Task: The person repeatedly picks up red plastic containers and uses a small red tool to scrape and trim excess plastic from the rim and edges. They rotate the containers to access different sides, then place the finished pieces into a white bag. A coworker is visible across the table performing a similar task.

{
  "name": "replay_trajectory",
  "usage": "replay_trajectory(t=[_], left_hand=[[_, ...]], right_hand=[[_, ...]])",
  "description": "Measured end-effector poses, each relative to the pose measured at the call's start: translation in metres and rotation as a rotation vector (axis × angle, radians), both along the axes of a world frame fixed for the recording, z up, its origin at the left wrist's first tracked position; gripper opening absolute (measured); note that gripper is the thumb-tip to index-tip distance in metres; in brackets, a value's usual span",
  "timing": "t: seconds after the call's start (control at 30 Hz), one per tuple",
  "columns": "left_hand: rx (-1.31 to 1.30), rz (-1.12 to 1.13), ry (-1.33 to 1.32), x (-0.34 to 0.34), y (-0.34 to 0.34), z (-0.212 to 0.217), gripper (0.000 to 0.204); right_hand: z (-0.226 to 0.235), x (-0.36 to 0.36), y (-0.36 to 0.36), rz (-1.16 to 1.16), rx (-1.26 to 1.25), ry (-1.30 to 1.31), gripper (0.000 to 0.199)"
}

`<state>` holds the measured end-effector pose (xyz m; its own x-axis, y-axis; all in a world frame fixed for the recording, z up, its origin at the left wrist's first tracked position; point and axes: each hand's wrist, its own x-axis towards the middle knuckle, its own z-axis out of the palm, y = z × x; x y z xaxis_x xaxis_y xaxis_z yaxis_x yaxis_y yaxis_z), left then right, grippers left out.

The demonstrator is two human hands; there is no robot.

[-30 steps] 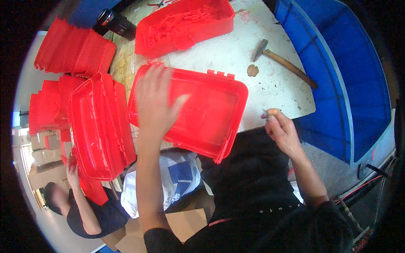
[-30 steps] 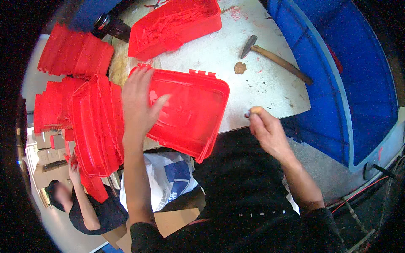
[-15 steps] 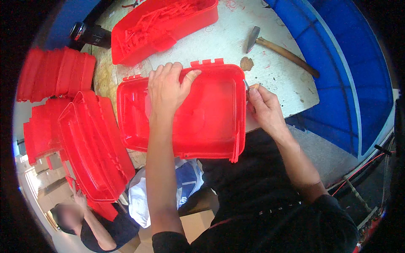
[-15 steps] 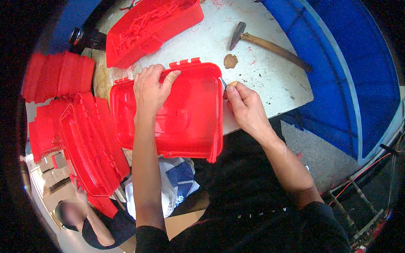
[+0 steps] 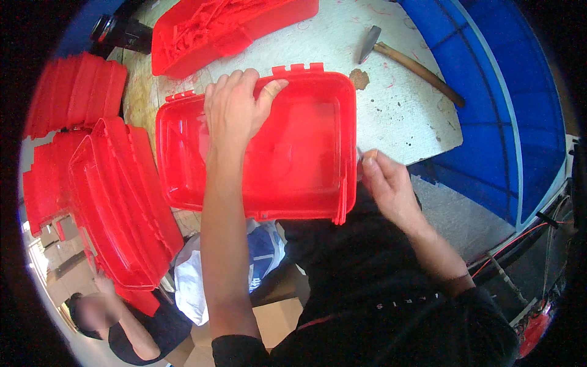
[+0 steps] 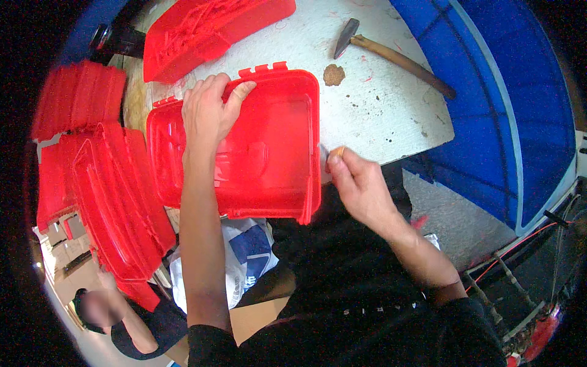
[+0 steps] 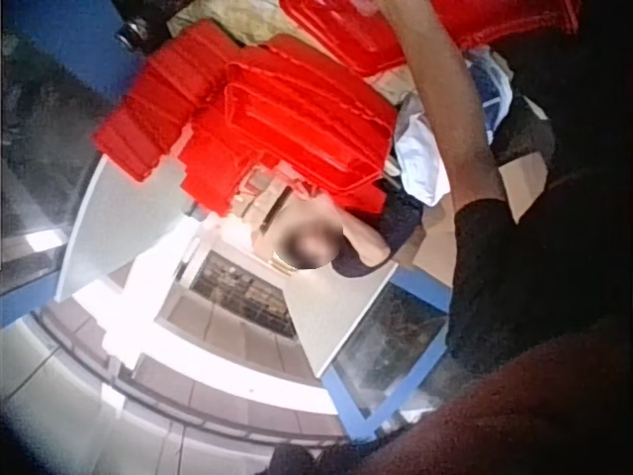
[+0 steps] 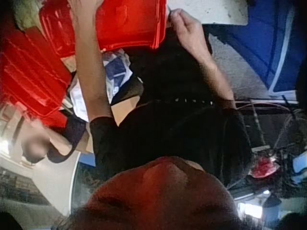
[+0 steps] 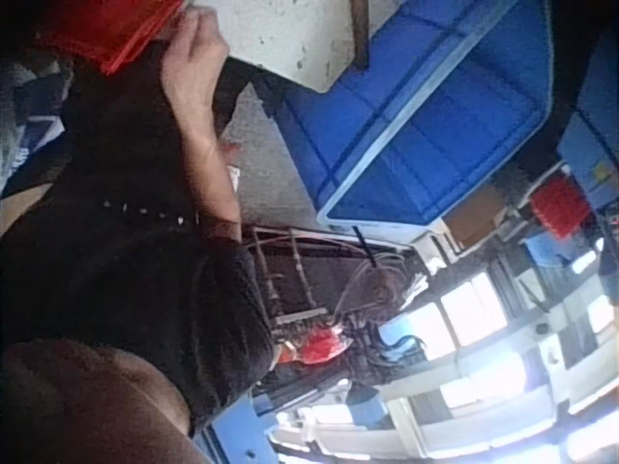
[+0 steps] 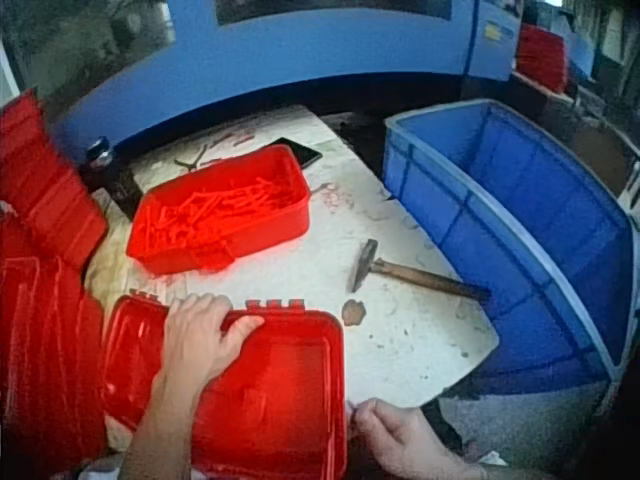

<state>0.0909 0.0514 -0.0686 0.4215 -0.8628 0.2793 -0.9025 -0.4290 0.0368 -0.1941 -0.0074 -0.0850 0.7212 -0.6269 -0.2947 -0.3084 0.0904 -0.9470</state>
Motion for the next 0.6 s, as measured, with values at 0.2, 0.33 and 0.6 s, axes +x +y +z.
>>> replay_trajectory(t=[0.2, 0.33, 0.6], left_hand=[[-0.032, 0.005, 0.023, 0.001, 0.001, -0.001, 0.057], [-0.040, 0.003, 0.029, 0.001, 0.002, 0.000, 0.055], [-0.091, -0.015, 0.026, 0.002, 0.004, -0.002, 0.052]], right_hand=[[0.035, -0.042, 0.030, 0.365, -0.123, 0.200, 0.008], [0.067, -0.031, 0.002, 0.400, -0.275, 0.297, 0.006], [0.049, 0.036, -0.038, 0.151, -0.665, 0.209, 0.032]])
